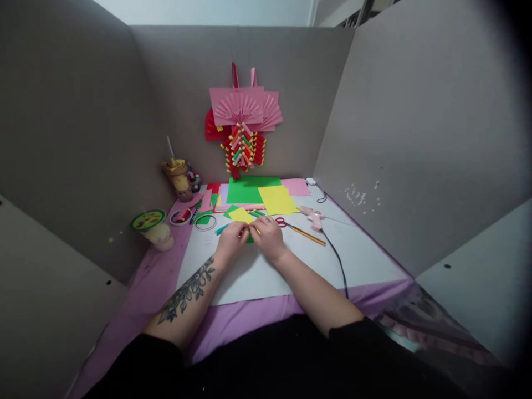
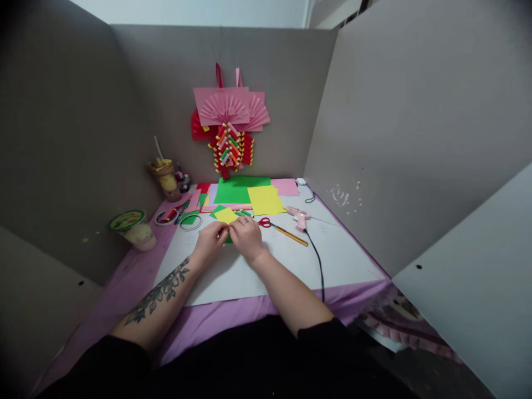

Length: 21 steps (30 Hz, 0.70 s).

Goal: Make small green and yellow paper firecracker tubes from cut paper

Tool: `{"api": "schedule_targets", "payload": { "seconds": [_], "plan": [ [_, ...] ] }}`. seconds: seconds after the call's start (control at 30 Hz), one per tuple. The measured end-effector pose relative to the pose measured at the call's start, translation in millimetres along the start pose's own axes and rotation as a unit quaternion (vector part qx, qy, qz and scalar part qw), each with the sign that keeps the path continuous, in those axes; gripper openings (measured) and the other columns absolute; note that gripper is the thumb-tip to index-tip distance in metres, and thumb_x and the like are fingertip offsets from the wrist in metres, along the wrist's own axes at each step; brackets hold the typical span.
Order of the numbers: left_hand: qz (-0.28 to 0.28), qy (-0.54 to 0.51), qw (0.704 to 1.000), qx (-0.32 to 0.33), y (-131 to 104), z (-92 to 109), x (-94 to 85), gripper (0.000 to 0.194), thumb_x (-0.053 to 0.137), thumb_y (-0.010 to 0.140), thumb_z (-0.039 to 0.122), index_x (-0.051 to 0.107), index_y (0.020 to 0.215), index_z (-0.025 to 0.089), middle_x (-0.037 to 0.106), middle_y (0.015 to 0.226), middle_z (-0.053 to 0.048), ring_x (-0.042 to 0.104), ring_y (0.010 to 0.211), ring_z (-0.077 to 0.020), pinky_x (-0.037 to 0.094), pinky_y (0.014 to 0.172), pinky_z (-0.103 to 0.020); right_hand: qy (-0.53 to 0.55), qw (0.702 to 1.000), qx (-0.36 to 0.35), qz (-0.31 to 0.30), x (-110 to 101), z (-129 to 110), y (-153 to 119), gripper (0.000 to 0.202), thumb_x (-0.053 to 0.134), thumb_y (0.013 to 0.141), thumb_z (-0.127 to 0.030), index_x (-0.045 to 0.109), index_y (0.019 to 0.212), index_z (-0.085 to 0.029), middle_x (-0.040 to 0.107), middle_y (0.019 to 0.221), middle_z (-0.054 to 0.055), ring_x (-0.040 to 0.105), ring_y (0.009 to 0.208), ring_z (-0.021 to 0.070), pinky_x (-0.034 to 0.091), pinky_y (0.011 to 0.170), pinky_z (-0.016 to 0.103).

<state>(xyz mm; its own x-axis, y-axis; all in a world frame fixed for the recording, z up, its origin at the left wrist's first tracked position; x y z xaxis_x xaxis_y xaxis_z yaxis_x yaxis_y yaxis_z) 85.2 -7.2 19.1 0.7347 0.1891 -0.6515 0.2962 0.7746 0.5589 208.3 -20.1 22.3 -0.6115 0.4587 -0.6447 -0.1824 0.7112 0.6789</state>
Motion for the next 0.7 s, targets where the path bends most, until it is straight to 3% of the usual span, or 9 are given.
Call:
{"api": "schedule_targets", "payload": {
  "seconds": [0.37, 0.7],
  "plan": [
    [0.001, 0.006, 0.999, 0.043, 0.4, 2.7, -0.3, 0.013, 0.050, 0.086, 0.019, 0.063, 0.086, 0.017, 0.066, 0.082, -0.005, 0.058, 0.076, -0.0170, 0.047, 0.073, -0.029, 0.112, 0.993, 0.021, 0.043, -0.1, 8.4, 0.8, 0.017, 0.052, 0.086, -0.020, 0.066, 0.079, -0.021, 0.065, 0.083, 0.006, 0.060, 0.084, 0.0202, 0.049, 0.078, 0.034],
    [0.019, -0.018, 0.999, 0.021, 1.1, -0.8, -0.2, 0.014, 0.050, 0.085, 0.020, 0.063, 0.081, 0.016, 0.065, 0.077, -0.003, 0.056, 0.069, -0.0145, 0.044, 0.067, -0.026, 0.216, 0.972, 0.083, 0.047, 2.2, 17.4, 2.4, 0.013, 0.055, 0.081, -0.019, 0.064, 0.071, -0.021, 0.064, 0.076, 0.004, 0.059, 0.076, 0.0185, 0.047, 0.067, 0.030]
  ]
}}
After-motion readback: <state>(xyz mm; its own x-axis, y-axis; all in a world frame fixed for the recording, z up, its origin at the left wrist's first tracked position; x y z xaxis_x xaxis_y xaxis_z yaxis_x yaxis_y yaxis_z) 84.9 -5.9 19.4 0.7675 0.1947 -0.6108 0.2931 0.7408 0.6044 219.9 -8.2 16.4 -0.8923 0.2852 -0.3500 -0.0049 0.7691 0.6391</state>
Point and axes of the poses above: each hand's wrist, its own y-axis towards the middle knuckle, its own x-axis out of the palm, z = x × y, the point moved 6 cm from there along y, towards the middle knuckle
